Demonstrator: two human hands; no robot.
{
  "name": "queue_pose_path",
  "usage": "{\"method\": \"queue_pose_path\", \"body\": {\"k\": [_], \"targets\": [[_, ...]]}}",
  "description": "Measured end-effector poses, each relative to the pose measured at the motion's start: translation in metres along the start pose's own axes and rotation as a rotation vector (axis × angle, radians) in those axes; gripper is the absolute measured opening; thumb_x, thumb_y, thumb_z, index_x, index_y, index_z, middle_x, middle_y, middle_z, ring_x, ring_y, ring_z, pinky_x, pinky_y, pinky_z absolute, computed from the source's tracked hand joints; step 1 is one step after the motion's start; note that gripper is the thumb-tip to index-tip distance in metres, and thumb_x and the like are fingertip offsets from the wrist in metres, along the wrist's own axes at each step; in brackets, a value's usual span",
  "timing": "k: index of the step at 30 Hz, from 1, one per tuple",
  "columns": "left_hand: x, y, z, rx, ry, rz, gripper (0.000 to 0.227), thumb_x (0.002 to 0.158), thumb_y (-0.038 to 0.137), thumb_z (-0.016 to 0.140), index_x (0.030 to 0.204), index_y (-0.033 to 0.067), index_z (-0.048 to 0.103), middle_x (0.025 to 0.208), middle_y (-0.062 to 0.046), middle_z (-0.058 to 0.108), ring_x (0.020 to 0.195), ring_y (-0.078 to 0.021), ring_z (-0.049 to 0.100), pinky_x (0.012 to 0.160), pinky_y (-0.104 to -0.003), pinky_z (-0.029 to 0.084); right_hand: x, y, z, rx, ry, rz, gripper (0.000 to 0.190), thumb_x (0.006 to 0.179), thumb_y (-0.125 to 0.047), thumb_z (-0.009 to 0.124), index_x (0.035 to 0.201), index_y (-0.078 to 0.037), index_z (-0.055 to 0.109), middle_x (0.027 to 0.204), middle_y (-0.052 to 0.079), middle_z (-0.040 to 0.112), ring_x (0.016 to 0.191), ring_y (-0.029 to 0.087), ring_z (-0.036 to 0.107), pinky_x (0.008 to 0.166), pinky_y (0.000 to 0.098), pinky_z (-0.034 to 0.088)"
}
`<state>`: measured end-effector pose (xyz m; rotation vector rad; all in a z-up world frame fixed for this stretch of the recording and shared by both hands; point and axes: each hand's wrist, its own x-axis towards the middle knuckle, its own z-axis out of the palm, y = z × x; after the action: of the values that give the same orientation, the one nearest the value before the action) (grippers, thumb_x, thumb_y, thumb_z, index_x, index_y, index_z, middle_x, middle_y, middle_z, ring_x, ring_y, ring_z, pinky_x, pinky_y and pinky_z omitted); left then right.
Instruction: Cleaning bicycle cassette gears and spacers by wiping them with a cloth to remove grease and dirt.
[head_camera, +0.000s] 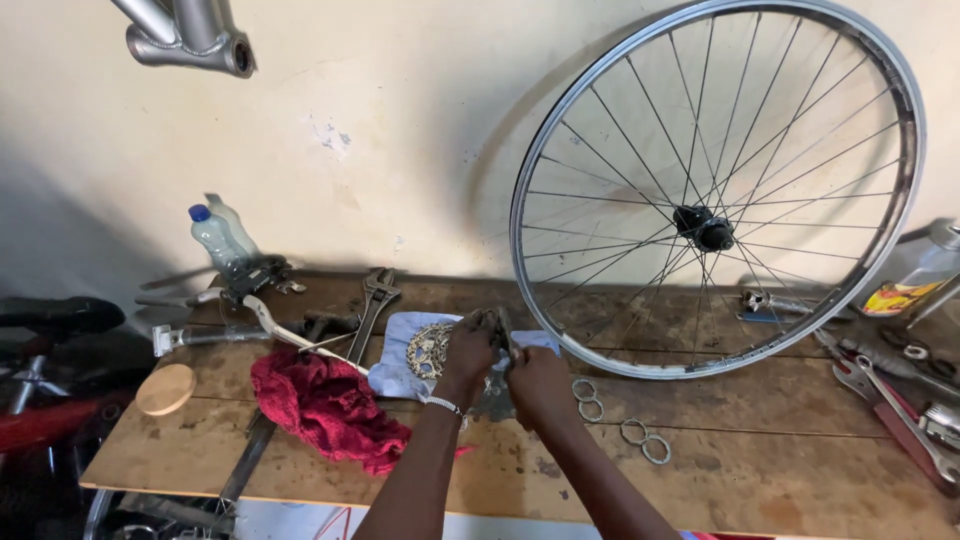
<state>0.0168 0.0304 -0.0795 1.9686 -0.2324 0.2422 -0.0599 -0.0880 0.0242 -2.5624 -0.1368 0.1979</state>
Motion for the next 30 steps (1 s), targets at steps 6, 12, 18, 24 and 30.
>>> {"method": "queue_pose_path", "body": {"k": [6, 12, 18, 24, 30], "targets": [[-0.009, 0.063, -0.007, -0.77, 0.122, -0.408, 0.019, 0.076, -0.005, 0.043, 0.063, 0.0061, 0.052, 0.058, -0.009, 0.055, 0.051, -0.0162, 0.051, 0.049, -0.029, 0.041, 0.015, 0.007, 0.015, 0.243, 0.13, 0.234, 0.032, 0.09, -0.019, 0.04, 0.069, -0.003, 0.058, 0.068, 0.018, 0.063, 0.061, 0.032, 0.059, 0.055, 0.0441, 0.042], [-0.001, 0.055, -0.006, -0.911, 0.189, -0.415, 0.029, 0.079, -0.012, 0.043, 0.061, 0.0087, 0.048, 0.054, -0.004, 0.047, 0.047, -0.0137, 0.043, 0.041, -0.028, 0.036, -0.005, -0.002, 0.011, 0.172, 0.096, 0.25, 0.015, 0.078, -0.006, 0.041, 0.075, -0.003, 0.055, 0.075, 0.021, 0.061, 0.069, 0.04, 0.056, 0.056, 0.0472, 0.037], [0.002, 0.067, -0.013, -0.837, 0.257, -0.476, 0.028, 0.083, -0.007, 0.045, 0.062, 0.0091, 0.051, 0.057, -0.005, 0.051, 0.051, -0.015, 0.045, 0.044, -0.029, 0.034, -0.012, 0.001, 0.018, 0.019, 0.137, 0.163, 0.017, 0.077, 0.0, 0.041, 0.085, -0.003, 0.056, 0.074, 0.019, 0.055, 0.066, 0.039, 0.052, 0.051, 0.047, 0.035], [0.007, 0.051, -0.002, -0.904, 0.236, -0.453, 0.03, 0.085, -0.008, 0.043, 0.059, 0.0016, 0.055, 0.054, -0.013, 0.054, 0.044, -0.0228, 0.051, 0.037, -0.032, 0.038, -0.017, -0.016, 0.004, 0.013, 0.121, 0.206, 0.021, 0.081, -0.007, 0.041, 0.095, -0.007, 0.056, 0.09, 0.02, 0.061, 0.08, 0.042, 0.058, 0.064, 0.0527, 0.044], [0.007, 0.009, 0.014, -0.706, 0.186, -0.371, 0.029, 0.091, 0.008, 0.052, 0.062, 0.0085, 0.054, 0.059, -0.004, 0.055, 0.056, -0.0121, 0.047, 0.051, -0.027, 0.039, 0.004, -0.004, 0.012, 0.012, 0.169, 0.119, 0.018, 0.082, -0.016, 0.039, 0.085, -0.005, 0.053, 0.079, 0.022, 0.062, 0.072, 0.045, 0.058, 0.056, 0.0529, 0.04]]}}
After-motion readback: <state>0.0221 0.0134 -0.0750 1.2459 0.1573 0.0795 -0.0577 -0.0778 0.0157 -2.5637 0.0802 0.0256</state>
